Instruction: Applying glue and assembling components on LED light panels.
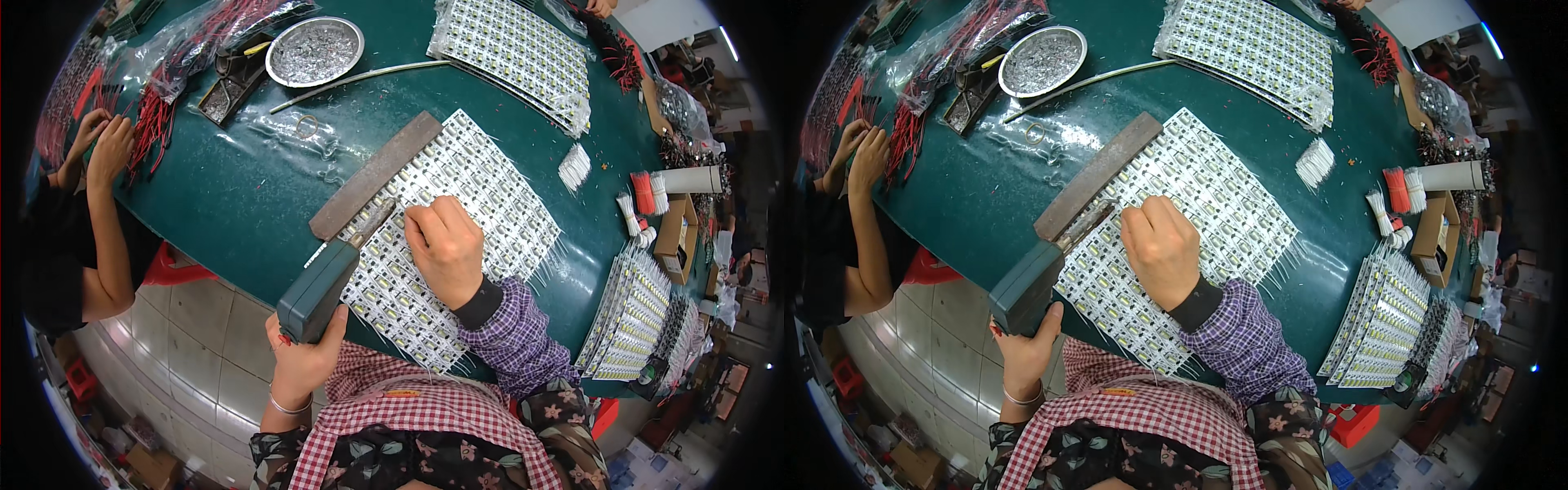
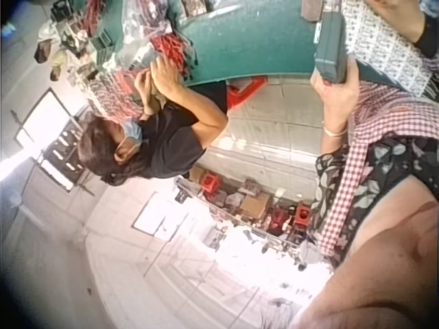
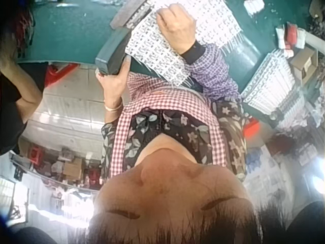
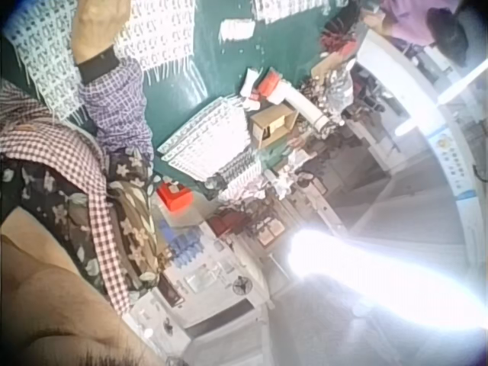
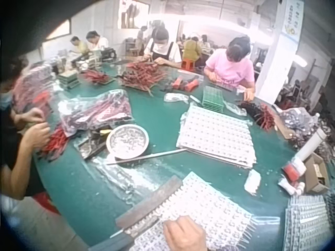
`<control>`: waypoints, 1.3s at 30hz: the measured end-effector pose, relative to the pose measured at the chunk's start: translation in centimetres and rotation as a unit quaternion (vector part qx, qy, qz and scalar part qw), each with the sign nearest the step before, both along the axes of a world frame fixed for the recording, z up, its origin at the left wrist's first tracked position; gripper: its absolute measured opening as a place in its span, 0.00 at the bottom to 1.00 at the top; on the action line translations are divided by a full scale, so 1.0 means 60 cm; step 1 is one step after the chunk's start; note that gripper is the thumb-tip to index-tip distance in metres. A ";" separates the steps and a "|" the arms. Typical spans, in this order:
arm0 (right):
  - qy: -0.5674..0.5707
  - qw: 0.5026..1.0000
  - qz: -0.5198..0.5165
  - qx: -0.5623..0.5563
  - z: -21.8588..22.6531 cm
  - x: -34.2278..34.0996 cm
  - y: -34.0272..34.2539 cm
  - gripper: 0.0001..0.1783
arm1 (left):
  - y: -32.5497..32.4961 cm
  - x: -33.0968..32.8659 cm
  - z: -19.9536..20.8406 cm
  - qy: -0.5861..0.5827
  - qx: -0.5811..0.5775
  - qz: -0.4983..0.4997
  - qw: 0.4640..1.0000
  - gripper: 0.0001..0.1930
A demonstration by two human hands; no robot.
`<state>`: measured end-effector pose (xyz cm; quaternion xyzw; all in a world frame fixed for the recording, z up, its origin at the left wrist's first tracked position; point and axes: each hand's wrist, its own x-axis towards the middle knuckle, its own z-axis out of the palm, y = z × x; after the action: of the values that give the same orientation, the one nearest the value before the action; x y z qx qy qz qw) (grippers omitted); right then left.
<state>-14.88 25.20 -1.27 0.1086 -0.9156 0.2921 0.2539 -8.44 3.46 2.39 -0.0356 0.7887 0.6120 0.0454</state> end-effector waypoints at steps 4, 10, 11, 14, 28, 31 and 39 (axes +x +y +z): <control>0.000 1.000 -0.001 0.007 0.001 -0.001 -0.002 0.08 | 0.000 0.000 -0.003 0.016 0.003 -0.009 1.000 0.08; 0.003 1.000 -0.004 0.020 0.002 -0.001 -0.003 0.09 | -0.012 0.017 -0.022 0.034 0.017 0.008 0.999 0.12; 0.006 1.000 -0.005 0.023 0.001 -0.001 -0.003 0.09 | -0.012 0.018 -0.022 0.038 0.015 0.005 0.999 0.13; 0.004 1.000 -0.004 0.022 0.002 0.000 -0.003 0.08 | 0.000 0.013 -0.002 0.000 0.029 0.046 0.999 0.10; -0.025 0.998 0.019 -0.047 0.032 0.011 0.004 0.08 | -0.010 0.020 0.004 -0.007 0.022 0.064 0.998 0.09; -0.031 0.997 0.019 -0.062 0.009 0.005 0.004 0.08 | -0.013 0.022 0.002 -0.014 0.022 0.057 0.998 0.09; -0.033 0.998 0.022 -0.043 0.006 0.003 0.002 0.08 | -0.011 0.023 0.002 -0.006 0.010 0.047 0.999 0.07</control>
<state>-14.72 25.30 -0.92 0.1080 -0.9076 0.3400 0.2213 -7.06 2.80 2.53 -0.0758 0.7798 0.6210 0.0212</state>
